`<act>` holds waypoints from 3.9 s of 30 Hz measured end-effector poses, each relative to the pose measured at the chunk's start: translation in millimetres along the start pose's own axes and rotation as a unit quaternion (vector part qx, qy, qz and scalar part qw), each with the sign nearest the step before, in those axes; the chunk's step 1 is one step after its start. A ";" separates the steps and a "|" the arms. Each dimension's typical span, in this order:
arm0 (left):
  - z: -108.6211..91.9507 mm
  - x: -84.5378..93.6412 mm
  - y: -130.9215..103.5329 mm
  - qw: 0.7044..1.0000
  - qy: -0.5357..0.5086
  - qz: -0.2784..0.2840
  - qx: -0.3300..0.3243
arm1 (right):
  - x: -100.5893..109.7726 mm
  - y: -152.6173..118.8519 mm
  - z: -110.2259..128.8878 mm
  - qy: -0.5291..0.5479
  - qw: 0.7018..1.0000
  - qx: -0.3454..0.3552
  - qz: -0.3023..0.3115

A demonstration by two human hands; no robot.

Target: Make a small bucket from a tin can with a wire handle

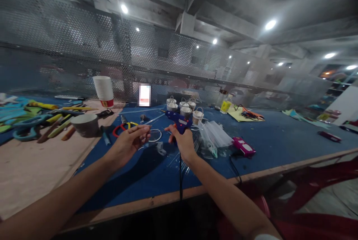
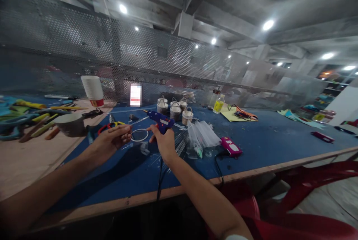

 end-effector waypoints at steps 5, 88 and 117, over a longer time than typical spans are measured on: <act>-23.4 11.2 3.3 0.992 0.068 -0.029 -0.100 | -0.6 5.5 14.4 -0.036 0.997 0.003 0.068; 22.9 -14.7 -13.1 0.971 0.228 0.052 0.050 | 4.4 17.9 -16.3 -0.081 0.996 -0.029 0.013; 21.3 -10.8 -8.7 0.987 0.148 0.041 0.044 | 1.9 12.2 -21.5 -0.122 0.992 -0.028 0.023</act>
Point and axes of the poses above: each hand's wrist, its own y-axis towards the middle knuckle, its own x-axis out of the back of the hand, z = x × y, the point moved 8 cm from there along y, towards the middle knuckle, and after that the axes turned 4 degrees about -z, right-handed, at the moved point
